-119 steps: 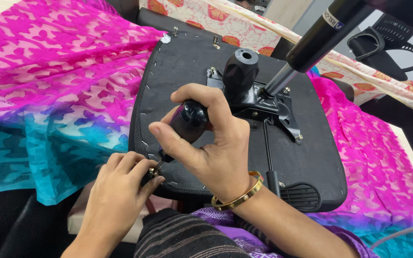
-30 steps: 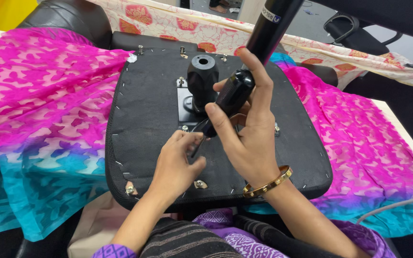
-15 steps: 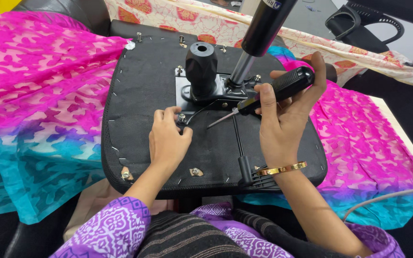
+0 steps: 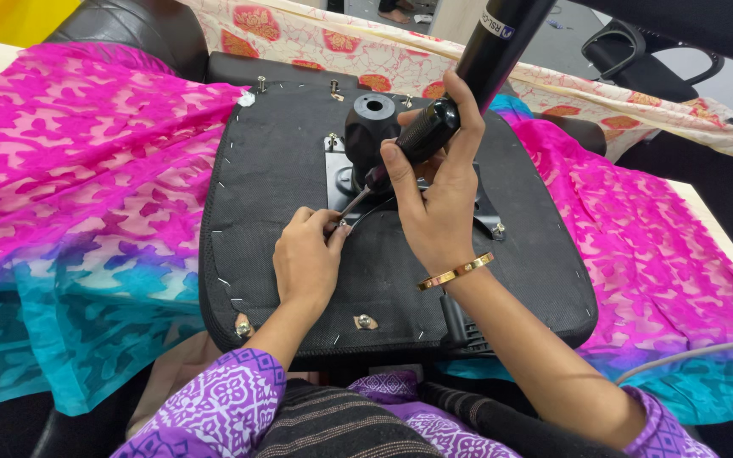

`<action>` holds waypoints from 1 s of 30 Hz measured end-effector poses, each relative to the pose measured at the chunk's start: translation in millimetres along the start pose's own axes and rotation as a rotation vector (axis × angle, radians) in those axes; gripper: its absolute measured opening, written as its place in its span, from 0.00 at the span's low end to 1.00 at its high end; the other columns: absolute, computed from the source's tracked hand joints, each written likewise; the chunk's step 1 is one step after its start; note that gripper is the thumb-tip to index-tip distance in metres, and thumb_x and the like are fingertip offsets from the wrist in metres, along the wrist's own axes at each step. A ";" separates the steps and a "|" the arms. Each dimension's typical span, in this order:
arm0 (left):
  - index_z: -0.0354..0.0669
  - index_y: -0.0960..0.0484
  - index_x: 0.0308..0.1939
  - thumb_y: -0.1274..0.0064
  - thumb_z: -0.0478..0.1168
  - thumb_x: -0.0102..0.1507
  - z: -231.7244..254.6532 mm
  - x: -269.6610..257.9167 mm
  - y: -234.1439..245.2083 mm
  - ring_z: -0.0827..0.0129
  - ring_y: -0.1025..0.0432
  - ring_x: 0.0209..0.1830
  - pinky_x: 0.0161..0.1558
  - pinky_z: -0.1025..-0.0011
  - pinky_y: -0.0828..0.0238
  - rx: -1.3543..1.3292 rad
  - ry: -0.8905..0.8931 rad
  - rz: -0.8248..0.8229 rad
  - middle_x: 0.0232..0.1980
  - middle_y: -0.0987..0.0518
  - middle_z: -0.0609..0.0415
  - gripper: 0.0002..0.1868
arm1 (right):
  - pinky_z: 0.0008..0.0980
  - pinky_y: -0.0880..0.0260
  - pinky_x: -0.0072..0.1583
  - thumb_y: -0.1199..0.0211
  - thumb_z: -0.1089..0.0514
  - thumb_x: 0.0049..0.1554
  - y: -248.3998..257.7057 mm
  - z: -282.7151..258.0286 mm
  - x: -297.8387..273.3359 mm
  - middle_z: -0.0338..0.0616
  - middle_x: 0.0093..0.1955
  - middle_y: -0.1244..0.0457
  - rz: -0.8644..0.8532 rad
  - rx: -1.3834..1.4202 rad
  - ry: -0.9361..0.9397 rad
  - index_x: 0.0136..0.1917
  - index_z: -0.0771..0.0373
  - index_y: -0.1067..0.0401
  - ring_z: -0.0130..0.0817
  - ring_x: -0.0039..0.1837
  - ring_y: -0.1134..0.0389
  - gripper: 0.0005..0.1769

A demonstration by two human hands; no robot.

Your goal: The person uses a screwdriver to tighten screws on the underside of an office chair seat, securing the central gas lift and base plate. The person works on multiple screws around the central mechanism and finishes by placing the screwdriver on the seat.

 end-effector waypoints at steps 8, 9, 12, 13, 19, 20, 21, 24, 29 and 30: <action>0.47 0.12 0.46 0.42 0.43 0.63 3.0 0.4 -0.1 0.64 0.21 0.35 0.41 0.64 0.24 0.042 -0.001 -0.038 0.39 0.19 0.57 0.10 | 0.28 0.19 0.62 0.34 0.59 0.71 -0.6 -3.2 2.2 0.44 0.60 0.35 0.021 -0.030 0.000 0.82 0.52 0.58 0.28 0.58 0.26 0.39; 0.48 0.12 0.46 0.42 0.43 0.63 3.6 -0.3 -0.8 0.64 0.21 0.35 0.41 0.64 0.24 0.040 -0.004 -0.037 0.39 0.19 0.57 0.10 | 0.28 0.19 0.60 0.34 0.59 0.71 -1.0 -3.5 2.2 0.44 0.60 0.35 0.022 -0.032 -0.013 0.82 0.52 0.57 0.28 0.56 0.26 0.38; 0.49 0.12 0.46 0.43 0.43 0.63 3.8 -1.0 -1.1 0.64 0.21 0.33 0.39 0.64 0.23 0.043 -0.008 -0.045 0.38 0.20 0.57 0.10 | 0.25 0.18 0.53 0.34 0.60 0.68 -7.0 -2.0 3.9 0.43 0.58 0.35 0.013 -0.026 -0.090 0.82 0.53 0.54 0.27 0.54 0.25 0.39; 0.49 0.12 0.46 0.43 0.45 0.63 5.3 -1.0 -1.0 0.64 0.21 0.32 0.39 0.63 0.23 0.050 -0.017 -0.045 0.38 0.20 0.57 0.11 | 0.25 0.20 0.51 0.34 0.60 0.68 -8.7 -4.4 6.0 0.42 0.57 0.34 0.014 -0.039 -0.083 0.81 0.54 0.53 0.27 0.53 0.26 0.38; 0.51 0.10 0.44 0.42 0.53 0.63 7.8 1.8 0.3 0.61 0.21 0.30 0.36 0.61 0.24 0.088 -0.007 -0.027 0.41 0.21 0.56 0.15 | 0.23 0.28 0.42 0.33 0.59 0.66 -12.5 -9.2 15.7 0.40 0.46 0.34 0.029 -0.112 -0.127 0.77 0.55 0.52 0.23 0.42 0.29 0.36; 0.51 0.10 0.43 0.43 0.54 0.63 8.8 2.7 0.5 0.60 0.21 0.30 0.36 0.61 0.24 0.094 -0.014 -0.022 0.41 0.21 0.56 0.15 | 0.23 0.28 0.41 0.33 0.58 0.65 -12.2 -8.2 17.4 0.39 0.46 0.33 0.032 -0.129 -0.143 0.77 0.55 0.52 0.23 0.40 0.29 0.36; 0.51 0.10 0.43 0.43 0.54 0.63 10.3 3.5 -0.9 0.60 0.21 0.30 0.35 0.61 0.24 0.099 -0.025 -0.022 0.42 0.21 0.56 0.15 | 0.23 0.29 0.40 0.33 0.57 0.65 -10.6 -6.6 18.6 0.39 0.46 0.33 0.038 -0.151 -0.161 0.76 0.56 0.53 0.24 0.39 0.29 0.36; 0.51 0.10 0.42 0.42 0.53 0.62 10.4 6.0 -2.9 0.60 0.21 0.29 0.34 0.61 0.24 0.142 -0.020 -0.015 0.44 0.21 0.57 0.14 | 0.24 0.29 0.39 0.34 0.56 0.64 -9.7 -2.2 22.0 0.38 0.46 0.32 0.030 -0.161 -0.209 0.76 0.56 0.54 0.24 0.38 0.28 0.37; 0.48 0.11 0.43 0.44 0.49 0.64 13.2 3.1 -4.7 0.62 0.21 0.28 0.33 0.63 0.23 0.172 -0.080 -0.002 0.44 0.21 0.58 0.13 | 0.28 0.23 0.49 0.38 0.56 0.68 -10.3 -23.0 17.4 0.47 0.55 0.34 -0.015 -0.167 -0.095 0.79 0.57 0.53 0.30 0.51 0.26 0.34; 0.47 0.11 0.43 0.45 0.48 0.65 14.0 2.7 -4.8 0.62 0.21 0.28 0.32 0.64 0.23 0.174 -0.093 0.000 0.44 0.21 0.58 0.13 | 0.30 0.22 0.52 0.40 0.57 0.68 -9.8 -31.0 14.8 0.49 0.59 0.35 -0.014 -0.193 -0.044 0.79 0.57 0.52 0.31 0.54 0.26 0.33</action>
Point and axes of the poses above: each hand's wrist, its own x-axis towards the middle knuckle, its own y-axis out of the back of the hand, z = x × y, the point moved 9 cm from there along x, towards the middle knuckle
